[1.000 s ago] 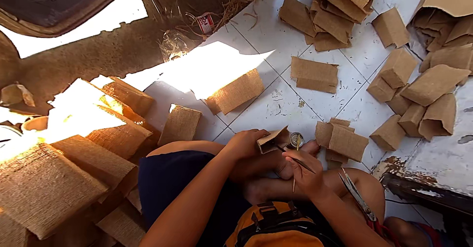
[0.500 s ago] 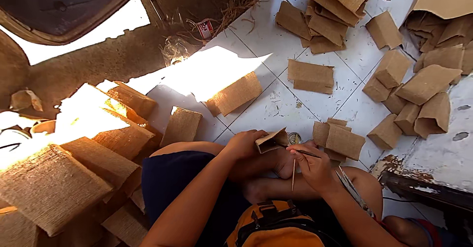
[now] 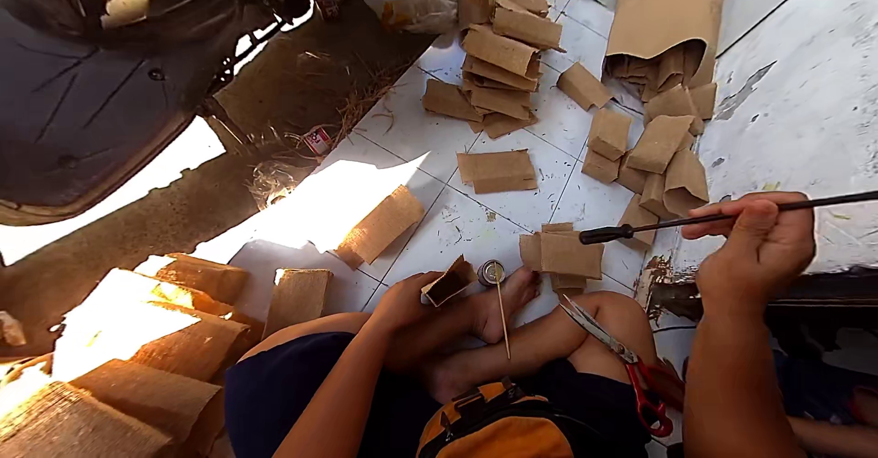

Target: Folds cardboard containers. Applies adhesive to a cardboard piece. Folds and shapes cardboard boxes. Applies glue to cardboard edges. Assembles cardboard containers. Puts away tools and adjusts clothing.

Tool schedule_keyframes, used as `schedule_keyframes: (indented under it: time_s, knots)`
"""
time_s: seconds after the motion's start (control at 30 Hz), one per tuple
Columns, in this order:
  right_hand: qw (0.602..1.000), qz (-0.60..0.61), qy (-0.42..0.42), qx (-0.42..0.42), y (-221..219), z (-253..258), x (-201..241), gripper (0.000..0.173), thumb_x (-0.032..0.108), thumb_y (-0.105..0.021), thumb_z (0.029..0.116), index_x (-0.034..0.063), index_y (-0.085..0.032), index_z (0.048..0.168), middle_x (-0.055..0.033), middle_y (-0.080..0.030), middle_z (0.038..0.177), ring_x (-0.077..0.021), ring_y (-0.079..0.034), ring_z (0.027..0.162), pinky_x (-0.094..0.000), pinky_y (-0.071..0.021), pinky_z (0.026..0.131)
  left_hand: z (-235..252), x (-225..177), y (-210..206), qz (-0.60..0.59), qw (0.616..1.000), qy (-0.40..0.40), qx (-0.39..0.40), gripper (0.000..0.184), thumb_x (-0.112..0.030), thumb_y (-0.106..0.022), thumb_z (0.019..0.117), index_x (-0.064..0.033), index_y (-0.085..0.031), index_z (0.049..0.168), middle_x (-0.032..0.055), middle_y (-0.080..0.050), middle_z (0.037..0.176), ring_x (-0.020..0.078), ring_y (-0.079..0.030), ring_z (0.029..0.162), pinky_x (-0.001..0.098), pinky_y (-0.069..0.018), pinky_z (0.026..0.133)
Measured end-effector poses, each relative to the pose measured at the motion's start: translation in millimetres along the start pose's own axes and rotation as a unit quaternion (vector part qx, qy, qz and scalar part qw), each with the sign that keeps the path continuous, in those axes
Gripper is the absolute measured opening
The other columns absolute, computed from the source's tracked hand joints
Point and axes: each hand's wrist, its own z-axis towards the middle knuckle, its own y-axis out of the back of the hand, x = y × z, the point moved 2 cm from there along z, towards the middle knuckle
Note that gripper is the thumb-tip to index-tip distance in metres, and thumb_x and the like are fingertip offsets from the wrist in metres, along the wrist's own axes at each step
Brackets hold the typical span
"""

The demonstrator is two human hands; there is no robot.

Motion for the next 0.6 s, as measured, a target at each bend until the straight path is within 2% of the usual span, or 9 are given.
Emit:
schedule_keyframes:
  time_s: [0.07,0.13,0.17,0.23,0.33,0.4,0.43,0.5,0.6]
  knots:
    - [0.986,-0.122,-0.108,0.036,-1.1,13.3,-51.4,0.043,0.022,-0.029,0.1126,-0.0115,-0.055,0.116,-0.0182,-0.068,0.09,-0.0223,-0.068,0.072,-0.042,-0.0584,0.074,-6.2,-3.2,-0.3,0.007,1.0,-0.005,-0.013,0.063,-0.03,-0.078,0.087,-0.0215,-0.056,0.145,0.0116,-0.062,0.138,0.0307,-0.058,0.13,0.0578,-0.0433,0.109]
    - [0.946,-0.196,-0.218,0.136,-17.1,13.7,-103.9,0.045,0.025,-0.03,0.1132,-0.0102,-0.055,0.128,-0.0289,-0.067,0.105,-0.0428,-0.068,0.094,-0.0612,-0.052,0.089,-14.1,-7.6,2.3,0.019,0.999,-0.012,-0.041,0.062,-0.032,-0.076,0.0888,-0.0236,-0.055,0.147,0.0093,-0.061,0.141,0.0293,-0.058,0.13,0.0565,-0.0443,0.108]
    - [0.92,-0.224,-0.265,0.184,-27.4,9.4,-127.6,0.046,0.026,-0.031,0.1134,-0.0084,-0.054,0.132,-0.0307,-0.067,0.112,-0.0466,-0.066,0.105,-0.0639,-0.0491,0.095,-18.5,-10.1,3.8,0.031,0.998,-0.014,-0.061,0.062,-0.031,-0.074,0.0901,-0.024,-0.054,0.148,0.0088,-0.06,0.142,0.0296,-0.058,0.13,0.0565,-0.0454,0.107]
    - [0.87,-0.263,-0.318,0.27,-47.1,-6.8,-168.7,0.047,0.027,-0.032,0.1134,-0.0077,-0.054,0.135,-0.0312,-0.064,0.123,-0.0464,-0.063,0.118,-0.0625,-0.0466,0.102,-30.0,-18.9,6.1,0.066,0.991,-0.032,-0.114,0.061,-0.022,-0.071,0.0915,-0.023,-0.053,0.149,0.0087,-0.058,0.145,0.0308,-0.058,0.131,0.0563,-0.0471,0.105]
    - [0.816,-0.262,-0.365,0.364,-65.0,-38.7,-214.9,0.047,0.027,-0.032,0.1134,-0.0078,-0.056,0.134,-0.0305,-0.061,0.131,-0.0433,-0.06,0.123,-0.0592,-0.0442,0.106,-53.8,-39.6,4.8,0.125,0.952,-0.127,-0.247,0.068,0.011,-0.063,0.0838,-0.0187,-0.059,0.144,0.0138,-0.059,0.145,0.037,-0.056,0.132,0.0587,-0.0491,0.101]
    - [0.778,-0.276,-0.382,0.416,-69.0,-50.4,-226.4,0.046,0.028,-0.041,0.1114,-0.0085,-0.057,0.135,-0.0319,-0.059,0.134,-0.0447,-0.058,0.126,-0.0604,-0.0434,0.106,-70.2,-54.4,1.9,0.183,0.904,-0.196,-0.332,0.068,0.014,-0.058,0.0819,-0.0195,-0.063,0.14,0.0162,-0.061,0.141,0.0408,-0.058,0.131,0.0595,-0.0514,0.098]
    - [0.774,-0.285,-0.372,0.425,-69.9,-48.0,-214.3,0.046,0.028,-0.047,0.1092,-0.009,-0.056,0.136,-0.0328,-0.057,0.137,-0.0466,-0.055,0.129,-0.0625,-0.0416,0.108,-77.7,-61.0,1.2,0.215,0.88,-0.218,-0.362,0.063,0.01,-0.056,0.0862,-0.0219,-0.063,0.14,0.0159,-0.061,0.141,0.0404,-0.058,0.131,0.0572,-0.0513,0.099]
    - [0.838,-0.233,-0.303,0.388,-72.3,-30.4,-162.2,0.045,0.023,-0.053,0.1066,-0.0064,-0.054,0.141,-0.0332,-0.058,0.135,-0.0491,-0.055,0.129,-0.0657,-0.0409,0.107,-87.5,-72.0,0.9,0.278,0.835,-0.25,-0.403,0.053,-0.001,-0.051,0.0969,-0.0275,-0.06,0.142,0.0147,-0.06,0.142,0.0372,-0.057,0.132,0.0518,-0.0488,0.105]
    - [0.928,0.032,-0.183,0.324,-89.7,-23.9,-67.0,0.032,0.017,-0.056,0.1054,-0.0035,-0.063,0.13,-0.0237,-0.066,0.126,-0.0352,-0.067,0.112,-0.0516,-0.0537,0.096,-95.0,-87.7,-5.4,0.335,0.781,-0.296,-0.436,0.045,-0.009,-0.045,0.1046,-0.0274,-0.054,0.145,0.0143,-0.057,0.145,0.0332,-0.053,0.136,0.0475,-0.0421,0.112]
